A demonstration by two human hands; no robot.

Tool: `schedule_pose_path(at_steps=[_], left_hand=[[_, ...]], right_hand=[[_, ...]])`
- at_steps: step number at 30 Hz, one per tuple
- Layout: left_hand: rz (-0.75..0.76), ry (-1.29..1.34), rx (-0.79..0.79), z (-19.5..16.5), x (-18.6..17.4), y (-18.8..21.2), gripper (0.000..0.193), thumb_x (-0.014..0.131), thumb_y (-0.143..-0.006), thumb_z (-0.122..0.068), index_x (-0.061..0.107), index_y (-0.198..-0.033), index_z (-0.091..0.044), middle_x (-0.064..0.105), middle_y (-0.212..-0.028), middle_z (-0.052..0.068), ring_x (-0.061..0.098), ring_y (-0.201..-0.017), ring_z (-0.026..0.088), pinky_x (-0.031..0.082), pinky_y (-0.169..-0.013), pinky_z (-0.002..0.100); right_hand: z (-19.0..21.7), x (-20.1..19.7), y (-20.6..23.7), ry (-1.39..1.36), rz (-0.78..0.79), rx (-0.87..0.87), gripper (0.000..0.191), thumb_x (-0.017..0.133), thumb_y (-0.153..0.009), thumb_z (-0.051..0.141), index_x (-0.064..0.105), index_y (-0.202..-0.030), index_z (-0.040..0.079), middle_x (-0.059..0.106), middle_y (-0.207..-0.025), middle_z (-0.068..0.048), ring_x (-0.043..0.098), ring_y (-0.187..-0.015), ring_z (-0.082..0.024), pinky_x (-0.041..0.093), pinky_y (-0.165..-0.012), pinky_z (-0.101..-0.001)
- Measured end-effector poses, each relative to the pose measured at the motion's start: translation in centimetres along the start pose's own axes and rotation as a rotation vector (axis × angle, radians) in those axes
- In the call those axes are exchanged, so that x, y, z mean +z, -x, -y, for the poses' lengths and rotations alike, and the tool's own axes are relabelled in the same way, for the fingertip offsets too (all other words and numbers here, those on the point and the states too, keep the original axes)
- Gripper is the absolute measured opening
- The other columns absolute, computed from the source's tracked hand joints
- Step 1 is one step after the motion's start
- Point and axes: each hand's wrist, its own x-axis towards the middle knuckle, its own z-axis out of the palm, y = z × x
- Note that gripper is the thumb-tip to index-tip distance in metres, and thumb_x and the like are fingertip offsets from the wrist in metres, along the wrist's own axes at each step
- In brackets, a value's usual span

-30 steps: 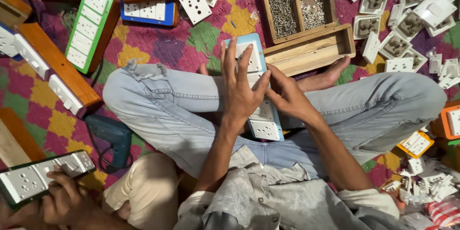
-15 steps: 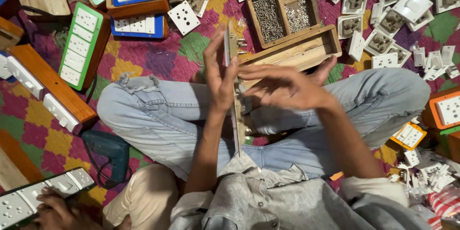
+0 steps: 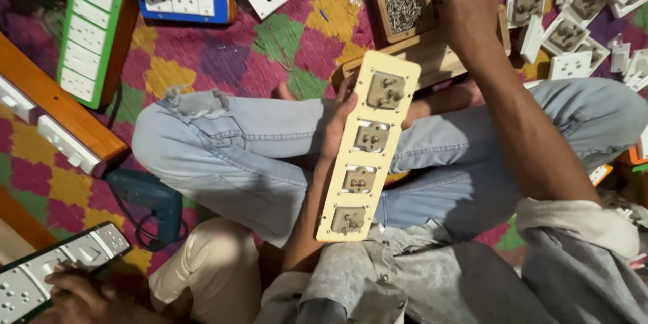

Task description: The person sits on the floor and assembles a multi-gang electrical switchboard by hand. They repeatedly insert screws into the back of the switchboard to secure the internal components, then flip the board over to check the front faceplate and switches.

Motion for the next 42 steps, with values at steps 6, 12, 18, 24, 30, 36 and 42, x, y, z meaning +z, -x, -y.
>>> schedule_pose_path(at_steps=[6, 12, 18, 24, 30, 36, 42], left_hand=[[-0.003, -0.198, 0.068, 0.3, 0.7, -0.4, 0.055, 0.053, -0.110, -0.026, 0.035, -0.160, -0.010, 0.052, -0.152, 0.020, 0.061, -0.132, 0.037, 0.057, -0.101, 0.062], [-0.059, -0.246, 0.104, 0.7, 0.6, -0.5, 0.051, 0.055, -0.108, -0.026, 0.039, -0.155, -0.012, 0.052, -0.151, 0.015, 0.061, -0.132, 0.033, 0.058, -0.098, 0.058], [-0.101, -0.336, 0.126, 0.9, -0.5, -0.8, 0.050, 0.055, -0.107, -0.029, 0.043, -0.152, -0.010, 0.059, -0.142, 0.017, 0.064, -0.124, 0.032, 0.061, -0.092, 0.053], [-0.079, -0.403, 0.174, 1.0, -1.1, -1.2, 0.046, 0.056, -0.114, -0.022, 0.043, -0.154, -0.004, 0.056, -0.145, 0.020, 0.061, -0.128, 0.031, 0.053, -0.104, 0.048], [-0.073, -0.275, 0.095, 0.4, -0.3, -0.9, 0.053, 0.055, -0.108, -0.022, 0.039, -0.157, -0.010, 0.051, -0.153, 0.014, 0.063, -0.130, 0.031, 0.059, -0.098, 0.059], [-0.103, -0.107, -0.035, 0.2, 1.1, -0.4, 0.054, 0.055, -0.110, -0.025, 0.037, -0.160, -0.012, 0.052, -0.150, 0.015, 0.063, -0.127, 0.031, 0.059, -0.096, 0.059], [-0.060, 0.007, -0.151, -0.4, 2.7, 0.1, 0.059, 0.056, -0.108, -0.026, 0.032, -0.161, -0.016, 0.051, -0.149, 0.012, 0.063, -0.126, 0.032, 0.058, -0.096, 0.064]], right_hand=[[-1.1, 0.4, -0.1, -0.203, -0.088, 0.030, 0.014, 0.072, -0.086, 0.002, 0.082, -0.094, 0.007, 0.072, -0.096, -0.018, 0.069, -0.079, -0.037, 0.057, -0.076, -0.0463], [-0.7, 0.1, 0.1, -0.168, -0.106, 0.038, 0.002, 0.077, -0.090, 0.003, 0.078, -0.092, 0.002, 0.070, -0.095, -0.021, 0.066, -0.080, -0.040, 0.054, -0.073, -0.0493], [-0.4, 0.8, -0.3, -0.236, -0.181, 0.025, 0.009, 0.075, -0.091, -0.001, 0.067, -0.092, -0.003, 0.066, -0.103, -0.024, 0.064, -0.088, -0.044, 0.053, -0.078, -0.0498], [1.7, -3.2, -1.0, -0.742, -0.193, 0.202, 0.008, 0.070, -0.100, -0.007, 0.068, -0.107, -0.004, 0.075, -0.096, -0.015, 0.077, -0.088, -0.025, 0.062, -0.080, -0.0351], [7.2, -10.7, 1.8, -1.294, -0.012, 0.017, 0.006, 0.073, -0.105, -0.004, 0.073, -0.110, 0.000, 0.075, -0.106, -0.011, 0.076, -0.093, -0.018, 0.067, -0.089, -0.0304], [9.8, -15.4, 2.7, -0.961, 0.082, -0.152, 0.021, 0.080, -0.091, -0.005, 0.076, -0.111, 0.000, 0.076, -0.105, -0.012, 0.075, -0.097, -0.020, 0.060, -0.086, -0.0303], [10.1, -16.4, 2.1, -0.836, 0.087, -0.315, 0.027, 0.085, -0.085, -0.002, 0.078, -0.110, 0.005, 0.074, -0.103, -0.009, 0.069, -0.095, -0.022, 0.054, -0.079, -0.0338]])
